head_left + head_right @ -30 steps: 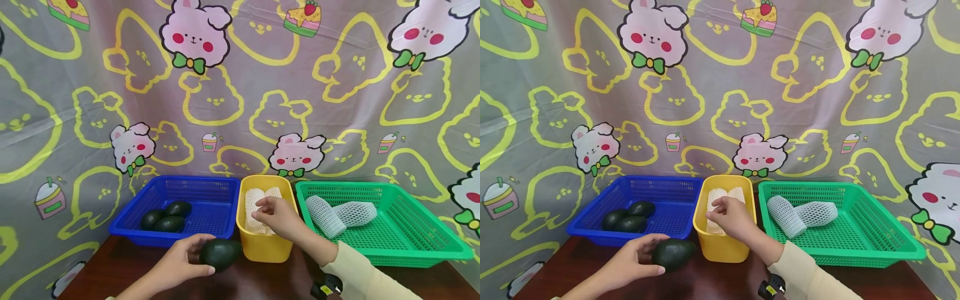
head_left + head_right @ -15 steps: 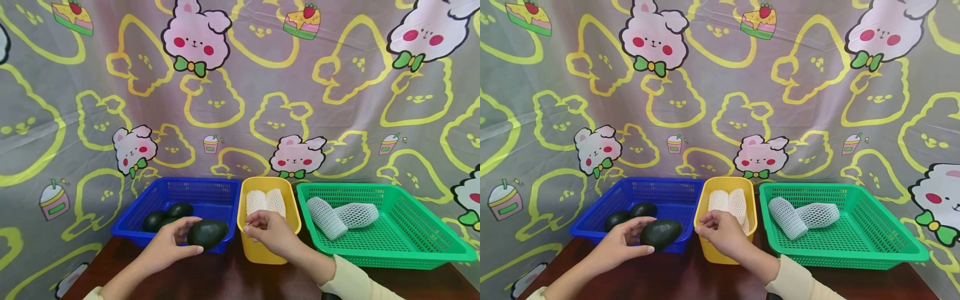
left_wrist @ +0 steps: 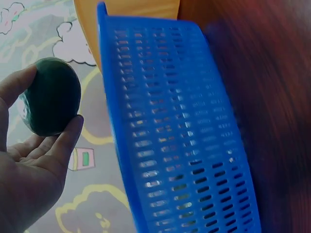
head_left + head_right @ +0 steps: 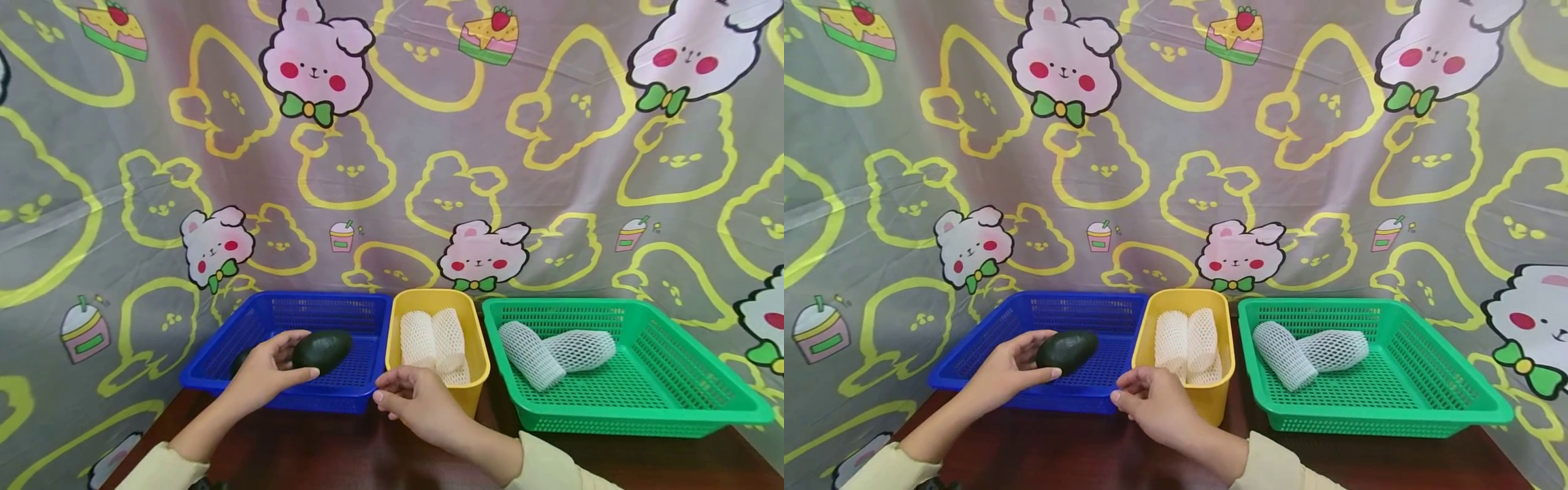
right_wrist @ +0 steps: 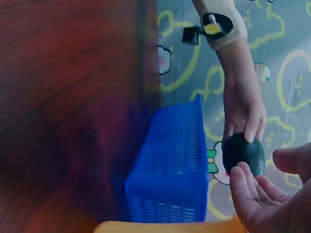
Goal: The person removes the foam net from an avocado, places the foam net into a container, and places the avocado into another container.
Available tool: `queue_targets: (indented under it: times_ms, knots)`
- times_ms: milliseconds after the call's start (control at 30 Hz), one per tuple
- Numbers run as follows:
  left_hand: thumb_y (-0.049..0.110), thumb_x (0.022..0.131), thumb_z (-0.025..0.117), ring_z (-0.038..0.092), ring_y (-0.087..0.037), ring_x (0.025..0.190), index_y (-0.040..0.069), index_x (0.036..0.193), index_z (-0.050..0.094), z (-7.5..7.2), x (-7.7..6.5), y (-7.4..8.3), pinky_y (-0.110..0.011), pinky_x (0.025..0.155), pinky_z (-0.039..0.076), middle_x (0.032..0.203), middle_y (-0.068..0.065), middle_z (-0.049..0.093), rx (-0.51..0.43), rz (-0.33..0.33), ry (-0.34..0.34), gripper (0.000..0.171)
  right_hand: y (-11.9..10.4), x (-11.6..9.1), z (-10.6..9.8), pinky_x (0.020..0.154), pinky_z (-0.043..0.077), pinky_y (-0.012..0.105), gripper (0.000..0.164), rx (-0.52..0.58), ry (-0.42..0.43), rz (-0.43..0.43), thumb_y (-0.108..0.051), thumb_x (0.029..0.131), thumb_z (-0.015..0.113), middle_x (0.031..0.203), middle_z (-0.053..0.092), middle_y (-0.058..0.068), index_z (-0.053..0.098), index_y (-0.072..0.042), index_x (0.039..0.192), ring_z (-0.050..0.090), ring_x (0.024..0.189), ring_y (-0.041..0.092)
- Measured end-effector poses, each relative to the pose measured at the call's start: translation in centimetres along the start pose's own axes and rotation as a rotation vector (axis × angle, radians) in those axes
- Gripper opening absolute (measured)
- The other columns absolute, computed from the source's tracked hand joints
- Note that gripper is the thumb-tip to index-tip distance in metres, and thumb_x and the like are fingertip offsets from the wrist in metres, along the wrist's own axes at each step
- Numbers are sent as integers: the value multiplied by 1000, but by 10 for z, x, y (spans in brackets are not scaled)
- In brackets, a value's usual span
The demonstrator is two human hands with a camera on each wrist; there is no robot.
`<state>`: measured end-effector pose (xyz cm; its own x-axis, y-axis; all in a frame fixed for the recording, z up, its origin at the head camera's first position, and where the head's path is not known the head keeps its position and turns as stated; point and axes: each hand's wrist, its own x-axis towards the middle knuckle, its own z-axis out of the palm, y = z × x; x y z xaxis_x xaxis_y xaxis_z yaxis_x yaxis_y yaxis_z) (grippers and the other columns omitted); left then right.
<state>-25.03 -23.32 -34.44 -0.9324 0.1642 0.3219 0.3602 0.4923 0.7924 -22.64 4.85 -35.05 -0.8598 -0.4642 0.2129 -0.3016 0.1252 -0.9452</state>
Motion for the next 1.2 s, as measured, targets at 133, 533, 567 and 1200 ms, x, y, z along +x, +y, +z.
queue_targets:
  times_ms: [133, 533, 567, 1200]
  knots:
    - [22, 79, 82, 62, -32, 108, -1, 130, 54, -2, 9, -10, -35, 79, 56, 124, -20, 60, 13, -8, 21, 63, 7, 1, 8, 64, 56, 29, 19, 13, -19, 18, -7, 92, 66, 84, 67, 7, 63, 8, 103, 64, 76, 20]
    - [31, 79, 82, 61, -36, 108, -2, 132, 53, -3, 34, -32, -45, 83, 54, 127, -23, 58, 162, -56, 70, 70, 43, 9, 30, 61, 57, 37, 13, 81, -14, 129, -3, 93, 62, 76, 64, 9, 62, 9, 95, 67, 71, 27]
    - [31, 79, 82, 61, -37, 109, -2, 132, 53, -3, 36, -34, -46, 83, 53, 127, -23, 57, 175, -60, 72, 69, 45, 9, 31, 61, 57, 37, 13, 97, -6, 141, -3, 93, 61, 75, 64, 10, 62, 9, 94, 67, 70, 26]
    - [29, 73, 85, 59, -39, 105, -5, 121, 59, -5, 55, -59, -49, 81, 51, 116, -23, 62, 374, -138, 7, 65, 57, 26, 56, 66, 58, 36, 25, 323, 146, 184, -15, 103, 47, 80, 65, 15, 54, 9, 97, 65, 69, 18]
